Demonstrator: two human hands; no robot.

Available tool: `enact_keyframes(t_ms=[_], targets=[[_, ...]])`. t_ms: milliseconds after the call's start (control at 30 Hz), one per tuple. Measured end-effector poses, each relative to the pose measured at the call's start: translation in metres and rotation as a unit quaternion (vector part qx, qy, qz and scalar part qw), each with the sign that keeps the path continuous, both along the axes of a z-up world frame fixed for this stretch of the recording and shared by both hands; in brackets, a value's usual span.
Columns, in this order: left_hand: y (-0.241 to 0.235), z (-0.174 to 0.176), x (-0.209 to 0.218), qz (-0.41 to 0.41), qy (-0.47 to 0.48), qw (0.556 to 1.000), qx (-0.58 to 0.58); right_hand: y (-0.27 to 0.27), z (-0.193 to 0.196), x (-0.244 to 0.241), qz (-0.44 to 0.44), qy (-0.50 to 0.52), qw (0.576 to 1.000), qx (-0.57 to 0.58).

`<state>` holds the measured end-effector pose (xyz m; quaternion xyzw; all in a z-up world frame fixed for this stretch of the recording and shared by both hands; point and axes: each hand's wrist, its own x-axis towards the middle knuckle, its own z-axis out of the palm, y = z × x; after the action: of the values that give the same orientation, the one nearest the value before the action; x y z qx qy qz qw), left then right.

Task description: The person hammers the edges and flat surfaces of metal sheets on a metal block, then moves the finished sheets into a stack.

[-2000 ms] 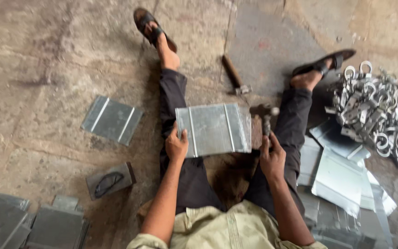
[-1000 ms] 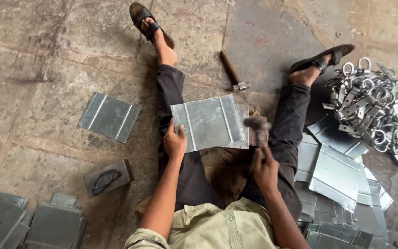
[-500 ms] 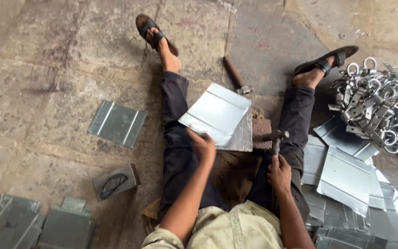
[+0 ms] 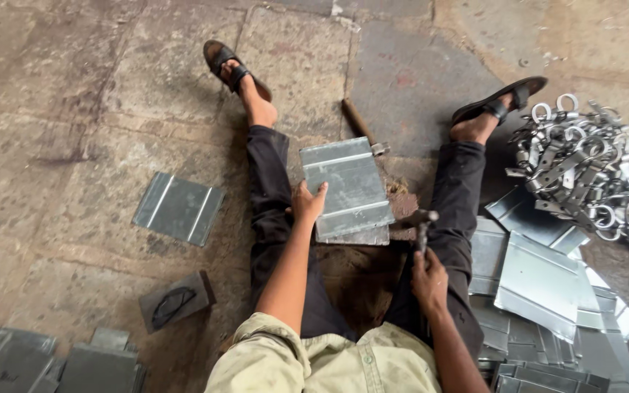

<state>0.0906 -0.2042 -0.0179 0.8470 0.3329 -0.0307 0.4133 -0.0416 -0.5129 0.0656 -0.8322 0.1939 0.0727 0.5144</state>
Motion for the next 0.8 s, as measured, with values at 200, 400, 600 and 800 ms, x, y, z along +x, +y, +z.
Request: enact_keyframes(t_ms=[200, 400, 600, 800], targets=[[-0.019, -0.045, 0.017, 0.024, -0.110, 0.990, 0.091, 0.002, 0.047, -0.018, 0.080, -0.191, 0.978, -0.002], [-0.010, -0.051, 0.018, 0.021, -0.034, 0.999, -0.008, 0.019, 0.065, -0.010, 0.153, -0.312, 0.935, -0.071], [-0.013, -0.049, 0.019, 0.022, -0.163, 0.984, 0.063, 0.028, 0.049, 0.004, 0.111, -0.130, 0.977, -0.129], [-0.020, -0.050, 0.015, 0.043, -0.119, 0.991, 0.046, 0.029, 0.052, -0.003, 0.166, -0.113, 0.973, -0.117]])
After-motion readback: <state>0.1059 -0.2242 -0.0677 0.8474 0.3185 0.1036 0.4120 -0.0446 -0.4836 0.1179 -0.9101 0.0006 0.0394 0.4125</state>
